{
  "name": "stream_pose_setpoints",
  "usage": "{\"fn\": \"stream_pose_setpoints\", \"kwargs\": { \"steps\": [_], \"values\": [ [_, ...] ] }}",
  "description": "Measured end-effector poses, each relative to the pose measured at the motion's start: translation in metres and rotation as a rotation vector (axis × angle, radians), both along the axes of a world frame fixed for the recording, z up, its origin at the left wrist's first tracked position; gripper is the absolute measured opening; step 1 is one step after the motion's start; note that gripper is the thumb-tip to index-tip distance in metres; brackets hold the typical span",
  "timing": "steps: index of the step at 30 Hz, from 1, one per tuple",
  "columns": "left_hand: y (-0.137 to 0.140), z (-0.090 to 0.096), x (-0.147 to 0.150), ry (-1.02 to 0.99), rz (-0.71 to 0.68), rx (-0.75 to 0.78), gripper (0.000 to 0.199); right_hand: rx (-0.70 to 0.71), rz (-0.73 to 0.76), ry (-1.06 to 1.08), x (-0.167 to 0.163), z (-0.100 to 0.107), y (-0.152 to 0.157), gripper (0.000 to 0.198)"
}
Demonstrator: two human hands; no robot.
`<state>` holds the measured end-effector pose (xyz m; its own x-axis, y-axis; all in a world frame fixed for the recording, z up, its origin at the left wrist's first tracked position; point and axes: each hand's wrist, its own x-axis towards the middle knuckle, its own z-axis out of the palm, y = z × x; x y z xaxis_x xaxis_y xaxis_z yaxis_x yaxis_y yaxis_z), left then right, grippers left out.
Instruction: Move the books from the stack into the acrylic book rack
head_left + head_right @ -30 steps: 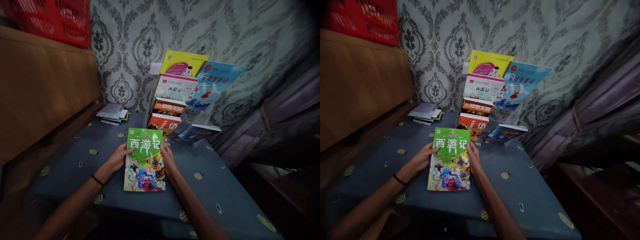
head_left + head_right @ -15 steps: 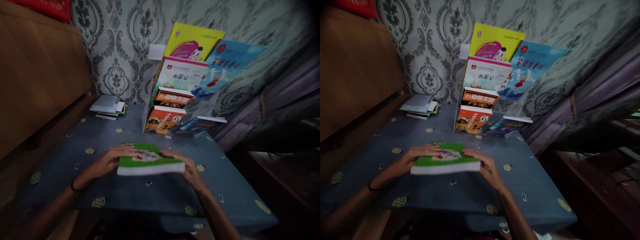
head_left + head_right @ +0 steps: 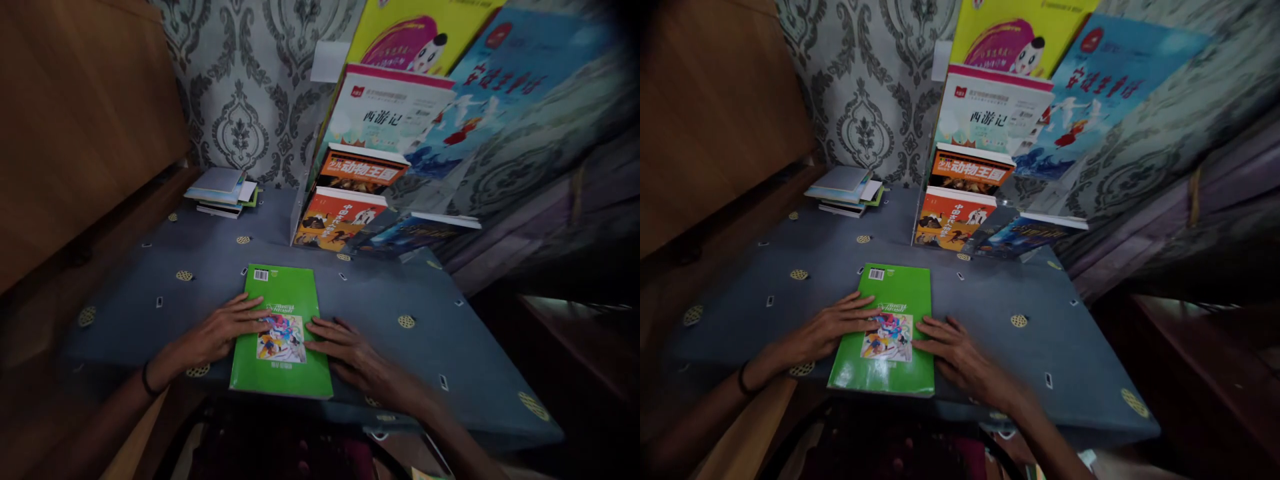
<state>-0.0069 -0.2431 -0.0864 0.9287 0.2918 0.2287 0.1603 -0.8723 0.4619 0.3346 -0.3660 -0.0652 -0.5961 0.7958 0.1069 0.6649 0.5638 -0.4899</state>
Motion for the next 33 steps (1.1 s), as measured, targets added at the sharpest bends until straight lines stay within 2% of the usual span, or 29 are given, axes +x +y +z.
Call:
{"fn": "stream_pose_setpoints", "kwargs": {
  "steps": [2,4,7,11,14,17,22,27,33],
  "values": [
    [-0.002,0.005,0.0,0.026,0.014,0.004,0.077,-0.054,0.028,-0.031,0.001,0.013,0.003,0.052],
    [-0.004,0.011,0.0,0.054,0.013,0.006,0.08,-0.056,0.031,-0.033,-0.004,0.017,0.013,0.052],
    [-0.006,0.021,0.001,0.119,-0.007,-0.003,0.082,0.005,-0.002,0.011,-0.028,0.011,0.038,0.049],
    [-0.01,0.03,0.0,0.225,-0.001,-0.048,0.081,0.061,-0.006,0.013,-0.081,0.001,0.083,0.048],
    [-0.015,0.028,-0.002,0.242,0.029,-0.073,0.079,0.056,-0.018,-0.064,-0.113,-0.004,0.112,0.049],
    [-0.018,0.022,-0.003,0.213,0.075,-0.078,0.079,0.068,-0.058,-0.109,-0.128,-0.009,0.128,0.05],
    [-0.019,0.021,-0.002,0.206,0.112,-0.103,0.076,0.096,-0.103,-0.112,-0.127,-0.011,0.128,0.054],
    [-0.02,0.026,0.001,0.172,0.124,-0.115,0.064,0.079,-0.168,-0.133,-0.121,-0.011,0.12,0.057],
    [-0.021,0.03,0.007,0.187,0.143,-0.139,0.046,0.11,-0.214,-0.119,-0.093,-0.019,0.109,0.06]
  ]
}}
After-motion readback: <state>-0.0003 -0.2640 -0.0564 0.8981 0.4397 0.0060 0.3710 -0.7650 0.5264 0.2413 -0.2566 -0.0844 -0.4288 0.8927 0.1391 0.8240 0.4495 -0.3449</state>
